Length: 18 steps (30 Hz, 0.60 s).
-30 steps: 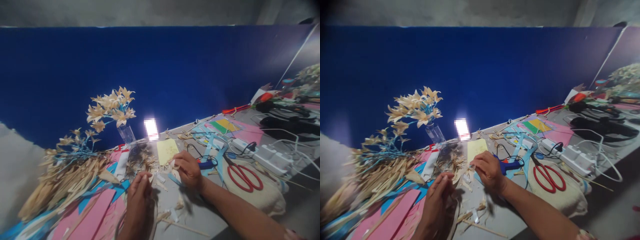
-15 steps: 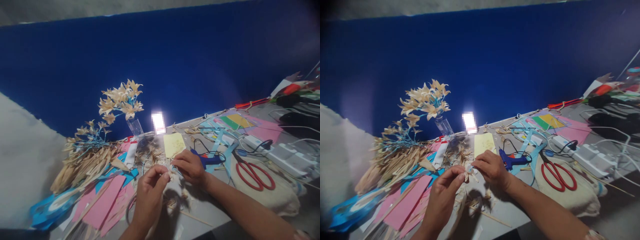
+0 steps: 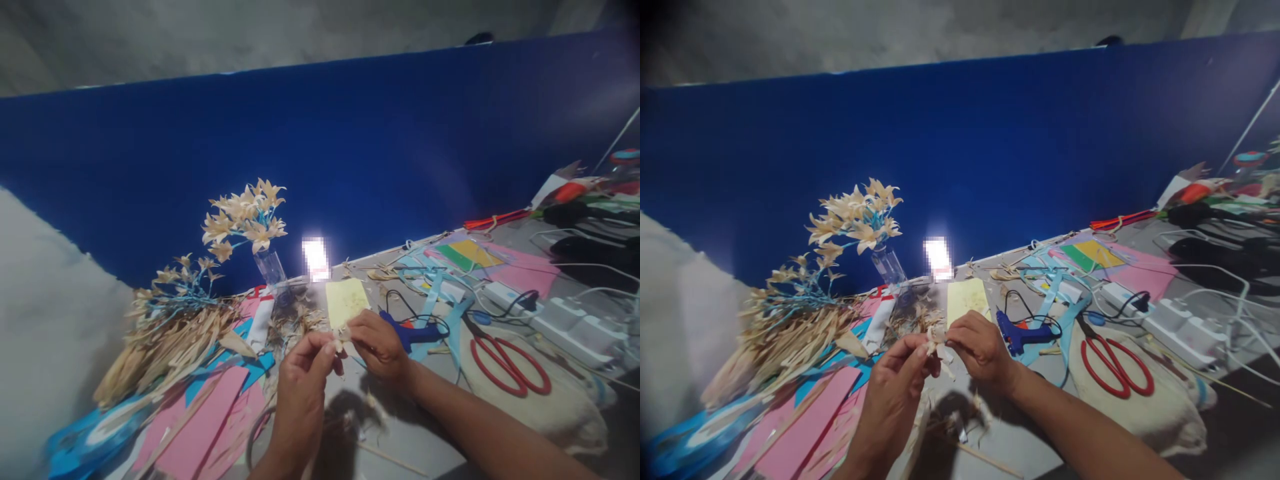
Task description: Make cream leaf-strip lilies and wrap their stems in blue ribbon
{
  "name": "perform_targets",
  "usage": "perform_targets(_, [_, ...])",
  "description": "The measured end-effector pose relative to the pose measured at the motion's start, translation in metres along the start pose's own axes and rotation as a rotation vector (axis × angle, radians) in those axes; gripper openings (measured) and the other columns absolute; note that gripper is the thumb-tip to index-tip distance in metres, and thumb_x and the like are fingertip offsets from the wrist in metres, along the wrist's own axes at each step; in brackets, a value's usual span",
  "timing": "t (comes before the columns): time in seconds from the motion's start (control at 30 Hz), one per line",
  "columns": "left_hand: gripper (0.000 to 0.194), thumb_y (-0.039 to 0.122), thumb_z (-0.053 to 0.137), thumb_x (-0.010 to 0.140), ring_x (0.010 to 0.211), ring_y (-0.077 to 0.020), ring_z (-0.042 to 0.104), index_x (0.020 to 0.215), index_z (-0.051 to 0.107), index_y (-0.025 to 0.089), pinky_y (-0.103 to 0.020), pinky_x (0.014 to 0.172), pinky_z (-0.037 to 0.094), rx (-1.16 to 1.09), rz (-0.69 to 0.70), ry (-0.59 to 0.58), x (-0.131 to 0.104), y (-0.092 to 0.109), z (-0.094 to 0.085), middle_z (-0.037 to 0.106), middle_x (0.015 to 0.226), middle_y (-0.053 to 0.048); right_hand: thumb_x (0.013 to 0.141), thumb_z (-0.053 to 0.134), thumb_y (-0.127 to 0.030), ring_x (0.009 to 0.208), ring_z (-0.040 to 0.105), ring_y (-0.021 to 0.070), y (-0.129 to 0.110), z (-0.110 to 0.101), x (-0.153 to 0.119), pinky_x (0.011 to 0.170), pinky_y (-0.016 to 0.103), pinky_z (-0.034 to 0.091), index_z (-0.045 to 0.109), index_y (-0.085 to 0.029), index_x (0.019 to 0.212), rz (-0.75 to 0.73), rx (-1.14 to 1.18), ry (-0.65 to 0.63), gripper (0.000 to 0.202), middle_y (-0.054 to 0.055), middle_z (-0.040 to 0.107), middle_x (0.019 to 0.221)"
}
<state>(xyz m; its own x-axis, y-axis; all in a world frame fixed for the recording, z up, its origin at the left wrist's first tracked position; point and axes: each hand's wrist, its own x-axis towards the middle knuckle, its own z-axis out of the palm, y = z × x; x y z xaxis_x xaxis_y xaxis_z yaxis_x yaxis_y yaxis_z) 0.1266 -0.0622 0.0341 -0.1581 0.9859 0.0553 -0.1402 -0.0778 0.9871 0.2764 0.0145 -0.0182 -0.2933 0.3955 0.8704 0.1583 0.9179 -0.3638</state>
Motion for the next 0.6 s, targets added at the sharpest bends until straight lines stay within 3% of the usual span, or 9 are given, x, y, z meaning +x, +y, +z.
perform_targets(0.2, [0.029,0.044,0.075,0.080,0.061,-0.0111,0.054,0.079,0.065,0.017,-0.023,0.062,0.044,-0.025,0.007,0.014,0.005,0.000,0.002,0.067,0.070,-0.001,0.101,0.050,-0.023,0.075,0.057,0.0181,0.002,0.000,0.003,0.069,0.032,0.045,0.065,-0.020,0.087,0.034,0.007,0.035,0.020,0.005,0.066,0.079])
perform_targets(0.4, [0.037,0.053,0.073,0.078,0.057,-0.0125,0.053,0.090,0.069,0.018,-0.022,0.054,0.043,0.112,0.124,0.122,0.023,-0.013,-0.020,0.067,0.066,-0.001,0.102,0.048,-0.037,0.067,0.051,0.0169,0.004,-0.002,0.005,0.065,0.030,0.041,0.060,-0.020,0.072,0.217,0.053,0.086,0.037,0.001,0.055,0.067])
perform_targets(0.47, [0.039,0.054,0.075,0.075,0.058,-0.0134,0.053,0.090,0.071,0.018,-0.023,0.053,0.043,0.207,0.107,0.086,0.031,-0.022,-0.026,0.069,0.071,-0.002,0.101,0.050,-0.040,0.068,0.053,0.0159,0.005,-0.002,0.004,0.066,0.028,0.043,0.064,-0.019,0.073,0.322,0.147,0.092,0.037,0.001,0.054,0.069])
perform_targets(0.6, [0.043,0.055,0.076,0.071,0.064,-0.0166,0.058,0.094,0.076,0.019,-0.025,0.056,0.045,0.323,0.077,-0.120,0.040,-0.044,-0.023,0.072,0.084,-0.006,0.095,0.061,-0.043,0.072,0.058,0.0148,0.006,0.001,0.003,0.068,0.025,0.047,0.069,-0.019,0.079,0.456,0.414,0.106,0.031,0.002,0.058,0.077])
